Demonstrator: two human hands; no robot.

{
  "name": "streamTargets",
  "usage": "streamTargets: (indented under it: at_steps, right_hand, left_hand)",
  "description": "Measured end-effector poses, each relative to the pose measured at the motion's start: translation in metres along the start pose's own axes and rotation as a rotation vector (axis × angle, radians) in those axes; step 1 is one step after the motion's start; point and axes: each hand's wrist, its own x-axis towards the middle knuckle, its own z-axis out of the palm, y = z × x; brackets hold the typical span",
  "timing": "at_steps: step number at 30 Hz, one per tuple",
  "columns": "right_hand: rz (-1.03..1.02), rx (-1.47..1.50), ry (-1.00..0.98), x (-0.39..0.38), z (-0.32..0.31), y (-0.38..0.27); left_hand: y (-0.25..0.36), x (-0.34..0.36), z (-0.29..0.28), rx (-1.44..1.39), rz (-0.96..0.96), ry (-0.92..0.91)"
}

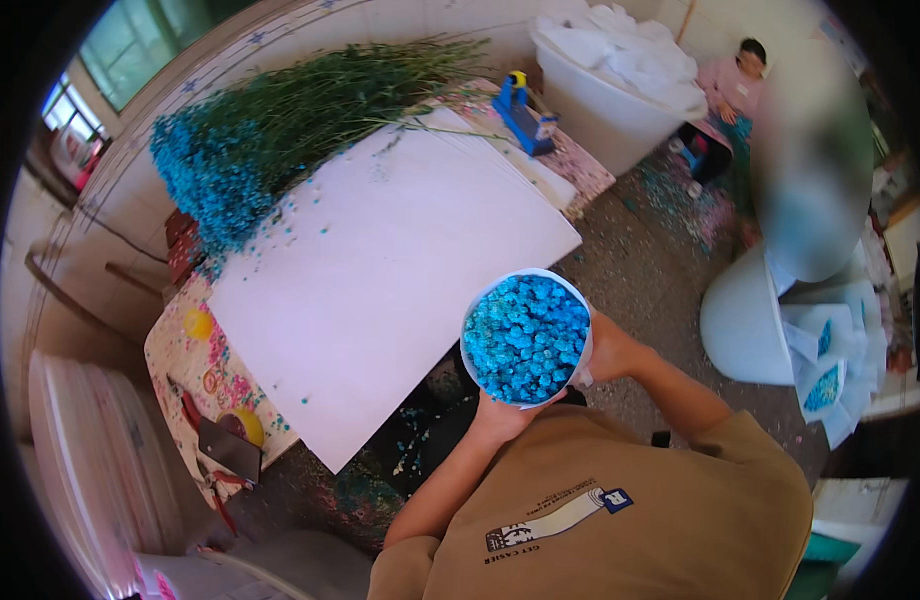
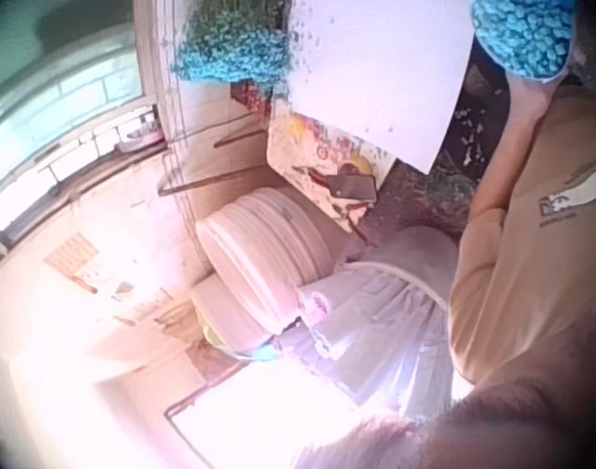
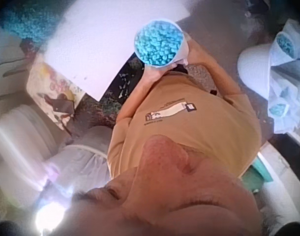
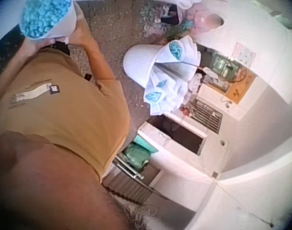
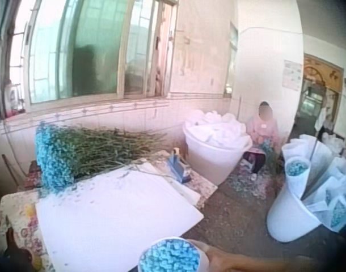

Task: The person binds a bundle of flower stems with a rubber band, rolls it in wrapping paper by hand, and places the wrapped bouquet into a container. The person then gathers and arranges more flower stems into another bouquet by hand.

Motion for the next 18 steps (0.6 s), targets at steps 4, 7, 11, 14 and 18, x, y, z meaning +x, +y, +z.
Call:
streamTargets:
  at_steps: [4, 7, 11, 14, 18]
  right_hand:
    - [-0.038, -0.004, 0.026, -0.014, 0.004, 0.009]
    - [-0.156, -0.047, 0.026, -0.016, 0.0, 0.032]
    - [-0.051, -0.057, -0.027, -0.008, 0.008, 0.021]
    - [-0.082, 0.238, -0.105, 0.004, -0.003, 0.008]
    - [-0.283, -0.011, -0.203, 0.047, -0.005, -0.027]
  left_hand:
    - [-0.014, -0.008, 0.01, 0.024, 0.115, -0.028]
    - [-0.013, -0.017, 0.007, 0.101, 0.081, -0.043]
    - [-0.006, -0.03, -0.007, 0.227, 0.156, -0.031]
    - [-0.005, -0.023, -0.007, 0.093, 0.123, -0.054]
    - [-0.023, -0.008, 0.007, -0.158, 0.179, 0.163]
